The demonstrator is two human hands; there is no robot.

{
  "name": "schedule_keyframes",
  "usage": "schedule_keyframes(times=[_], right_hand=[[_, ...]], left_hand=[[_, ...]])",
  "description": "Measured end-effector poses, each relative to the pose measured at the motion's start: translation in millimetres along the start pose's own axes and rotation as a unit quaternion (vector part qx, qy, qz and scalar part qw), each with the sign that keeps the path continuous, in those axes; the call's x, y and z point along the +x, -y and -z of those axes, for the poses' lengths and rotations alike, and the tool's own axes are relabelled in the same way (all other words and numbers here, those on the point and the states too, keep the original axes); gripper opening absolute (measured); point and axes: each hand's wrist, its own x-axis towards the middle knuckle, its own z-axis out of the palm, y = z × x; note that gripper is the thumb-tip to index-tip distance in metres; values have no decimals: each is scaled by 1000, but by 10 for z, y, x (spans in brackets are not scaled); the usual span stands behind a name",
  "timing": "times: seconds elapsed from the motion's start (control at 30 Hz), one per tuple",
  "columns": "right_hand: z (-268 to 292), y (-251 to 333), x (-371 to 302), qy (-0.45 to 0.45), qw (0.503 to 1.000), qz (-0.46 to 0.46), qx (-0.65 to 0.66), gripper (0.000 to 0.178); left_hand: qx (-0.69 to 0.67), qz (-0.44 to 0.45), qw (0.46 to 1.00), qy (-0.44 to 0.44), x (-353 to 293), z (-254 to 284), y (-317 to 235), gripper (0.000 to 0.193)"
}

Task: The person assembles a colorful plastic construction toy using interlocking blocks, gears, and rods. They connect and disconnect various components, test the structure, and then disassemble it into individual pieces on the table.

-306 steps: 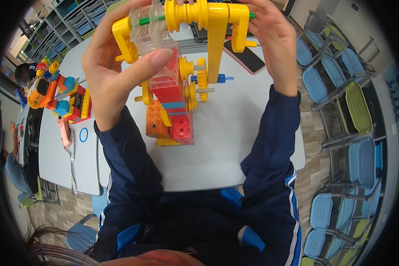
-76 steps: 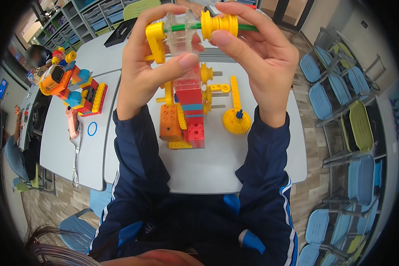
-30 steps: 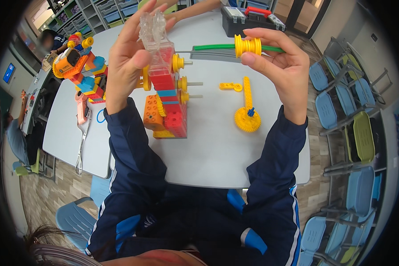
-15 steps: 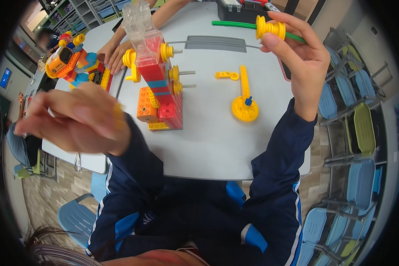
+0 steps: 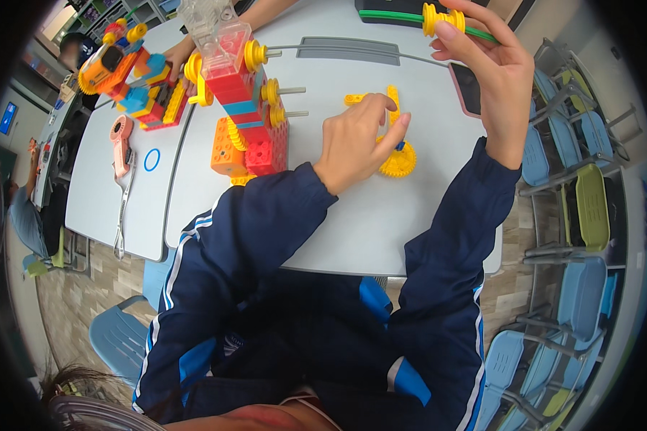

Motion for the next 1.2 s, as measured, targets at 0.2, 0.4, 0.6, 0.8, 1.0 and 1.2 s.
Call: schedule_keyframes(times=[0.2, 0.4, 0.6, 0.8, 1.0, 1.2], right_hand=[[-100, 110, -39, 137, 988, -44, -48, 35], [-105, 269, -136, 186, 981, -39, -23, 33], [-222, 323, -161, 215, 975, -57, -10, 34], [-448, 62, -356, 170, 985, 5, -21, 33], [-416, -140, -711, 102, 994, 0, -32, 37], [-455, -459, -924, 2, 999, -32, 30, 37]], left_hand=[[5, 58, 996, 67, -170, -154, 238, 31], [1, 63, 994, 86, -218, -255, 377, 34], [12, 14, 1000, 24, -246, -315, 419, 30], [-71, 32, 995, 68, -289, -333, 522, 42], [-44, -36, 997, 57, -310, -438, 558, 49], [-121, 2, 991, 58, -236, -499, 724, 32]])
